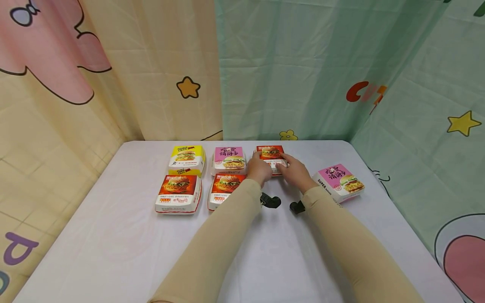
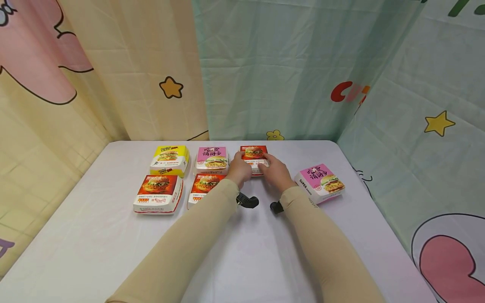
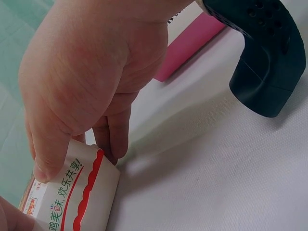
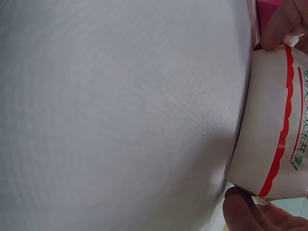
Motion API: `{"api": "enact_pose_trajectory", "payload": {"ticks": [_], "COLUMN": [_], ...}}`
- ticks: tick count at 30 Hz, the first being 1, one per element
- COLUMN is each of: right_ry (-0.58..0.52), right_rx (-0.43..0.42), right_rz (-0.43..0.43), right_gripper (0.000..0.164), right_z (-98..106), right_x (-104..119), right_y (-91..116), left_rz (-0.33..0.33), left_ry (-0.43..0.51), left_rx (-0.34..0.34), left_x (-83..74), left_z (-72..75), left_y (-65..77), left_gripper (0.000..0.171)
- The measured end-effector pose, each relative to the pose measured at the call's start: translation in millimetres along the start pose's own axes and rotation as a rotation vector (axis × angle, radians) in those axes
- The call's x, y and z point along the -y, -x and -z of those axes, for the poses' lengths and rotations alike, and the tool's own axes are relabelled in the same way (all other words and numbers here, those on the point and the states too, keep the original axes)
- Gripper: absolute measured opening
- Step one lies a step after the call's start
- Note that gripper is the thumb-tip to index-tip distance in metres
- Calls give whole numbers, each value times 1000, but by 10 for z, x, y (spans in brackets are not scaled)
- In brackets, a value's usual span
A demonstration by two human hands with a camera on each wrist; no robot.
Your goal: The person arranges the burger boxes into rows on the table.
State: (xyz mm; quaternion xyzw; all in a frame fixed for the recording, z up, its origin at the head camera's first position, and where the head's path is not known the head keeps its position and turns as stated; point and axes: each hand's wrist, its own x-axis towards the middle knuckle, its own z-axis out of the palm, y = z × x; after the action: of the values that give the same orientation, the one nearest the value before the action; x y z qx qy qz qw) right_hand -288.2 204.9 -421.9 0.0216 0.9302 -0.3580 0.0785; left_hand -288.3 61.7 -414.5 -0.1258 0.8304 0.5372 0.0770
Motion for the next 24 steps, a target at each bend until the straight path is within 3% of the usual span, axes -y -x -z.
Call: {"api": "enact_pose_trajectory", "payload": {"ticks": [6, 17, 24], "right_ry": [-11, -22, 6], "right_rx": [7, -5, -19], "right_rz": [-7, 8, 41], "right_gripper": [66, 66, 69], "right_z": [-2, 3, 21], "right_x": [-5, 31, 29], "right_y": [-14, 17, 33], "left_rz": [-2, 5, 10], "left_ry": [17, 19, -29], "left_rx": [4, 2, 3], "left_x": [-9, -55, -117], "left_z": [-4, 31, 57], "left_y": [7, 48, 103], "left_gripper": [71, 77, 69]}}
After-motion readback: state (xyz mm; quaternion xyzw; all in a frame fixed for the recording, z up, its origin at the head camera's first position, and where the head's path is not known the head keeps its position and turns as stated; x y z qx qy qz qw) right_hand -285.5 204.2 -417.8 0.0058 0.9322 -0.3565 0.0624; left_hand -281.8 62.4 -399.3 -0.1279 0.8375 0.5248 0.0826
